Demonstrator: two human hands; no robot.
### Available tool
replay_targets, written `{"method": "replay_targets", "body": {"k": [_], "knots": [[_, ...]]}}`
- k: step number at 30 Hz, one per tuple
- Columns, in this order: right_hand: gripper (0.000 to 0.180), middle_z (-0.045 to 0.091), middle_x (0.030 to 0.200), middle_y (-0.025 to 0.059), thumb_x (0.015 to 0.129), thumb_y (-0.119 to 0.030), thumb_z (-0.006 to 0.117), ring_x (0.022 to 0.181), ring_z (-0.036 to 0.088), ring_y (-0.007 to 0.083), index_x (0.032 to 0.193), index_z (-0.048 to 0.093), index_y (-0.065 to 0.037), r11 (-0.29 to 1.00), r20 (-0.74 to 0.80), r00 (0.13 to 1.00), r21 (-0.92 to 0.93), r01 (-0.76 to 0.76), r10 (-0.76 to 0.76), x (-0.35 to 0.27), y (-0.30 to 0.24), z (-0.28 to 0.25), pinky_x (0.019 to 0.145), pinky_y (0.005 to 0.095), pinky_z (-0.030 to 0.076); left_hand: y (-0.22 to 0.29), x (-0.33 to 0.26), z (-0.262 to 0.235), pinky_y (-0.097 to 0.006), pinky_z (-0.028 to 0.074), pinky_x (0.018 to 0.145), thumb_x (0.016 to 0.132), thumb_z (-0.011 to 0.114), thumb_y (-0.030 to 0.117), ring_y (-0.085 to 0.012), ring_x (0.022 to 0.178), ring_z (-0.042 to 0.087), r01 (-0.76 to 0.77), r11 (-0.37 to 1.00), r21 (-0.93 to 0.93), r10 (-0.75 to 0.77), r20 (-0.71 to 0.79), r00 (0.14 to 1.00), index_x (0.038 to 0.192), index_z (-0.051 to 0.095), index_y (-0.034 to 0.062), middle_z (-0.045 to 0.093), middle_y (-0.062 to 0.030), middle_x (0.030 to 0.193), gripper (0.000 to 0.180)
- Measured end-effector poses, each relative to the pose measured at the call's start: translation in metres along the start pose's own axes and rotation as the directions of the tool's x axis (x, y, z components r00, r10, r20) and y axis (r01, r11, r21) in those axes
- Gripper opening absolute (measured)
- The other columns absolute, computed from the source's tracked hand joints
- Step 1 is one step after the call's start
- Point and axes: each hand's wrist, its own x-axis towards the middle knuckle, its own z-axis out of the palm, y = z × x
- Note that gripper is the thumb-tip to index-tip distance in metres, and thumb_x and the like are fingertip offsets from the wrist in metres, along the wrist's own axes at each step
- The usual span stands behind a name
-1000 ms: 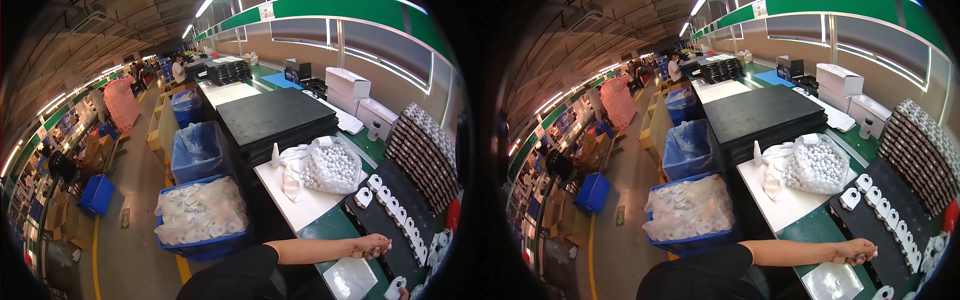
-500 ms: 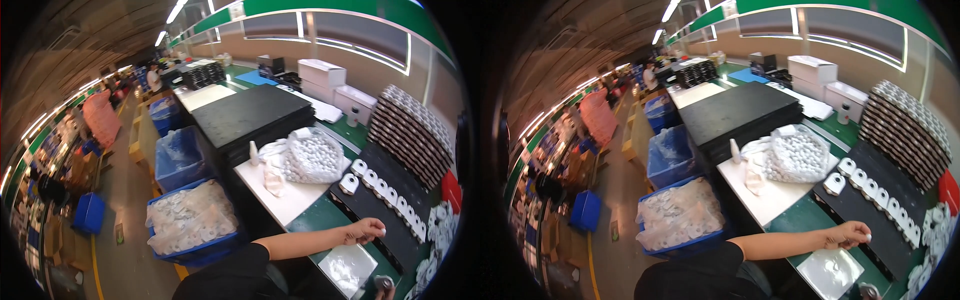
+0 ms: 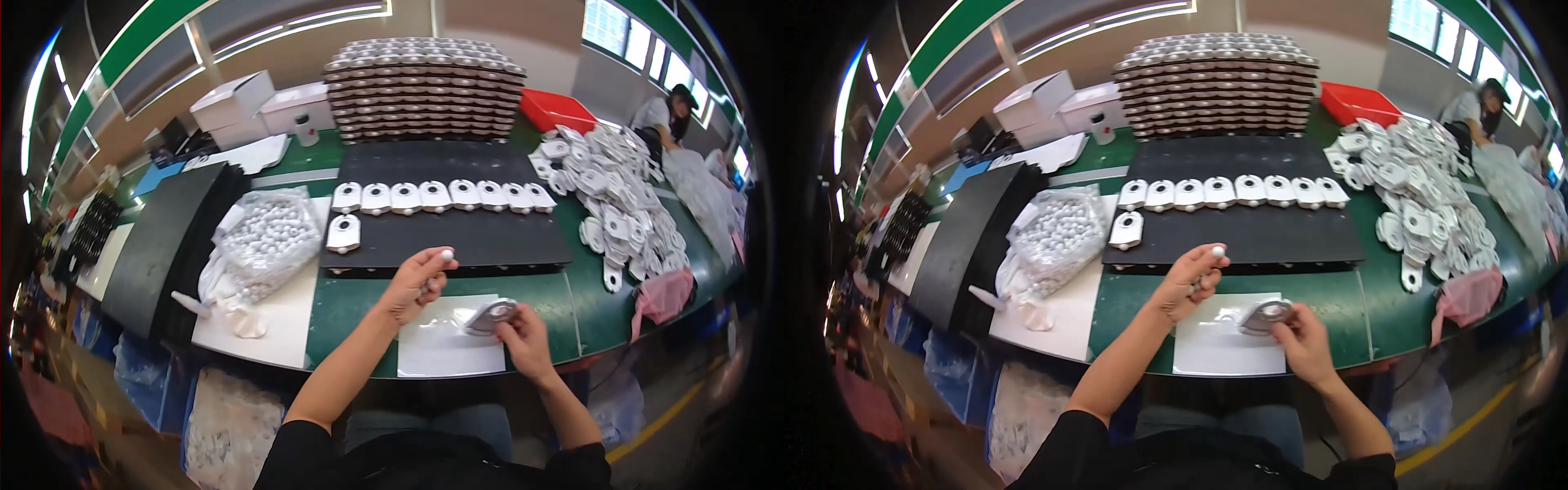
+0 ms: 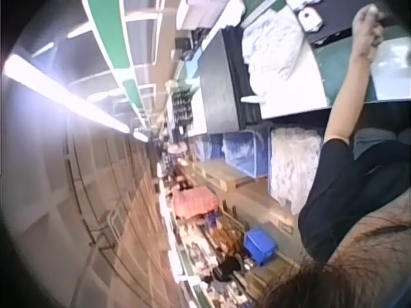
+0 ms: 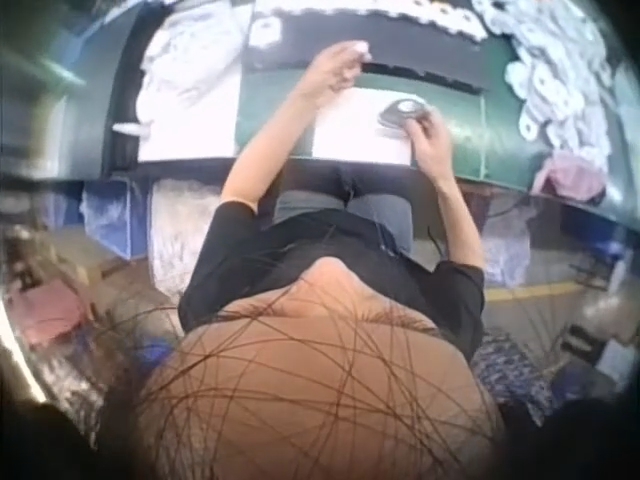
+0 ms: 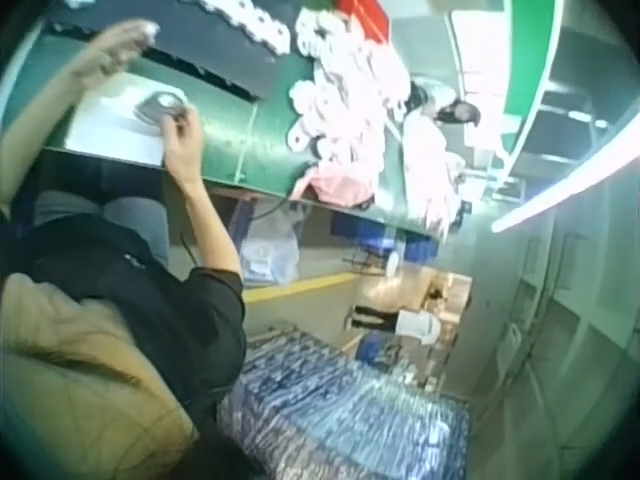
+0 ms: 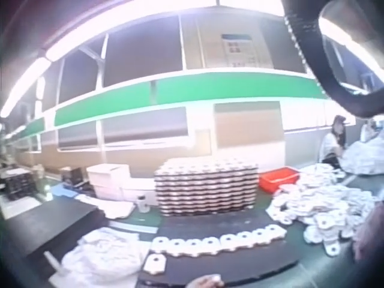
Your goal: The person is applying glue to small white plastic components and assembling them on a workbench in a factory setting.
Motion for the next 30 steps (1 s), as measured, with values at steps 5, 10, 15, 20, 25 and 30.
{"method": "replay_targets", "body": {"k": [5,10,15,20,25,30], "knots": [[0.014,0.055,0.078,0.0020,0.082,-0.002,0.054,0.070,0.052,0.0073,0.096,0.050,-0.001,0.999,0.019,1.000,-0.033,0.025,-0.025,0.005,0.014,0.015,0.061,0.0199,0.042,-0.001,-0.002,0.004,-0.014,0.024,0.039,0.085,0.057,0.016,-0.0020,0.054,0.039,0.004,0.999,-0.041,-0.001,0.064,0.998,0.107,0.056,0.0067,0.058,-0.0049,0.091,0.024],[0.015,0.058,0.077,0.0046,0.082,-0.003,0.054,0.069,0.054,0.0096,0.096,0.050,0.000,0.984,0.079,0.995,-0.163,0.071,-0.059,0.012,0.018,0.023,0.062,0.0223,0.043,-0.002,-0.004,0.002,-0.014,0.023,0.039,0.084,0.058,0.014,-0.0027,0.054,0.039,0.004,0.998,-0.062,0.000,0.053,0.999,0.108,0.055,0.0068,0.058,-0.0053,0.092,0.025],[0.014,0.057,0.079,0.0041,0.082,-0.002,0.054,0.070,0.053,0.0091,0.096,0.050,-0.001,0.966,0.089,0.993,-0.241,0.095,-0.075,0.012,0.012,0.024,0.063,0.0218,0.043,-0.001,-0.005,0.004,-0.015,0.023,0.039,0.084,0.058,0.014,-0.0037,0.054,0.039,-0.004,0.998,-0.066,0.007,0.048,0.999,0.109,0.055,0.0071,0.056,-0.0049,0.091,0.026],[0.013,0.055,0.080,0.0025,0.083,-0.001,0.053,0.069,0.051,0.0073,0.096,0.051,-0.002,0.976,0.040,0.995,-0.190,0.103,-0.097,0.012,0.013,0.023,0.062,0.0209,0.041,-0.001,-0.004,0.002,-0.015,0.023,0.039,0.084,0.058,0.013,-0.0044,0.054,0.039,-0.010,0.998,-0.059,0.012,0.035,0.999,0.109,0.055,0.0070,0.056,-0.0045,0.090,0.027],[0.017,0.052,0.077,0.0036,0.080,0.001,0.054,0.066,0.049,0.0089,0.097,0.051,-0.002,0.887,0.117,0.968,-0.388,0.251,-0.222,0.010,0.014,0.024,0.058,0.0223,0.041,-0.001,-0.005,0.004,-0.015,0.023,0.040,0.083,0.059,0.012,-0.0045,0.055,0.039,-0.019,0.997,-0.068,0.022,0.045,0.999,0.110,0.055,0.0064,0.056,-0.0041,0.090,0.028],[0.018,0.051,0.078,0.0037,0.079,0.003,0.052,0.065,0.049,0.0094,0.097,0.051,-0.002,0.775,0.192,0.916,-0.489,0.401,-0.352,0.011,0.010,0.029,0.056,0.0232,0.040,-0.002,-0.004,0.001,-0.017,0.024,0.041,0.081,0.061,0.010,-0.0036,0.054,0.038,-0.014,1.000,0.012,0.014,0.034,0.999,0.107,0.055,0.0050,0.056,-0.0015,0.086,0.027]]}}
